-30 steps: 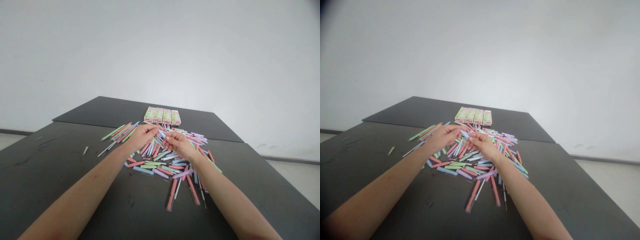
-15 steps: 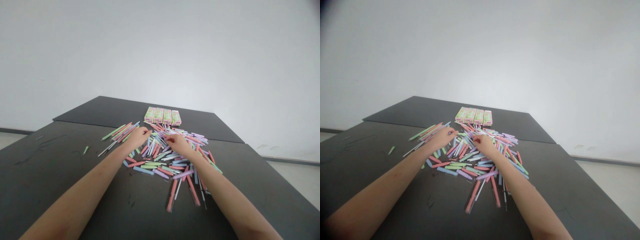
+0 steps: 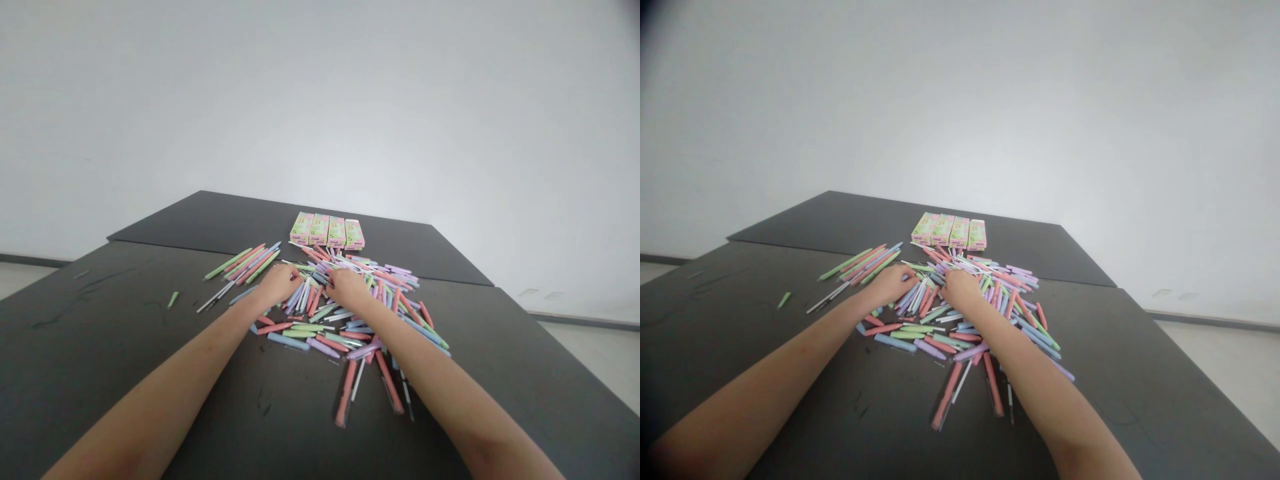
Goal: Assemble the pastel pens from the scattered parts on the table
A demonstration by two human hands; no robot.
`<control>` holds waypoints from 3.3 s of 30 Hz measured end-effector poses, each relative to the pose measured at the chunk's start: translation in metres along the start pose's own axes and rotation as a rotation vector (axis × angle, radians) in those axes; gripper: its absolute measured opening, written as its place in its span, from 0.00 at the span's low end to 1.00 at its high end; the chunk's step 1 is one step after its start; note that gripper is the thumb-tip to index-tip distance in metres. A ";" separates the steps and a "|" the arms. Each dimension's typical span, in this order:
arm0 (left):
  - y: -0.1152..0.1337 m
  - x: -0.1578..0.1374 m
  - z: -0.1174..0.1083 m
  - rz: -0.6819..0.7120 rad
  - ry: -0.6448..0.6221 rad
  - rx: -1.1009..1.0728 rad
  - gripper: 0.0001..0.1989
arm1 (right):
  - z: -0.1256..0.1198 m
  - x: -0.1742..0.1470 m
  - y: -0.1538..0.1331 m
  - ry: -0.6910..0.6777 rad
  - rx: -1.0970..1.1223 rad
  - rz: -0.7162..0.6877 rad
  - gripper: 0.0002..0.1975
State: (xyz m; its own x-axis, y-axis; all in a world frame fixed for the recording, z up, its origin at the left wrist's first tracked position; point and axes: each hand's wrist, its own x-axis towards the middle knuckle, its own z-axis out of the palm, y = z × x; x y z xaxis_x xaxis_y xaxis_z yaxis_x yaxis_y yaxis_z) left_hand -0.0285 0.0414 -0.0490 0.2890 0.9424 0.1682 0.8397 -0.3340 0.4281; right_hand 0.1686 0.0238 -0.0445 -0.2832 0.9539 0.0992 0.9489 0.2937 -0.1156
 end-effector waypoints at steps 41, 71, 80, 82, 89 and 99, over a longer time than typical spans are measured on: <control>0.029 -0.001 -0.027 0.022 0.183 -1.074 0.18 | -0.024 0.004 0.013 0.138 0.971 0.041 0.12; 0.020 0.002 -0.025 -0.001 0.261 -1.001 0.16 | -0.001 0.043 -0.018 -0.073 -0.003 -0.091 0.15; 0.018 0.003 -0.024 0.009 0.258 -1.003 0.15 | -0.001 0.046 -0.018 -0.129 -0.092 -0.121 0.14; 0.019 0.003 -0.026 0.009 0.241 -0.996 0.15 | -0.003 0.047 -0.018 -0.143 -0.107 -0.138 0.13; 0.021 0.001 -0.027 0.009 0.236 -1.001 0.16 | -0.001 0.051 -0.014 -0.165 -0.085 -0.188 0.13; 0.025 -0.003 -0.031 0.032 0.183 -0.986 0.13 | -0.016 0.040 0.007 -0.046 0.339 -0.141 0.14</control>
State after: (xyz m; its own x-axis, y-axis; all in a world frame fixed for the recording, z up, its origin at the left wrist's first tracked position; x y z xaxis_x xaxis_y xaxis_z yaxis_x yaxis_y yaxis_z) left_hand -0.0227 0.0296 -0.0115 0.1601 0.9432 0.2910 0.0527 -0.3026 0.9517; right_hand 0.1664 0.0635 -0.0256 -0.4208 0.9023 0.0940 0.8021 0.4185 -0.4260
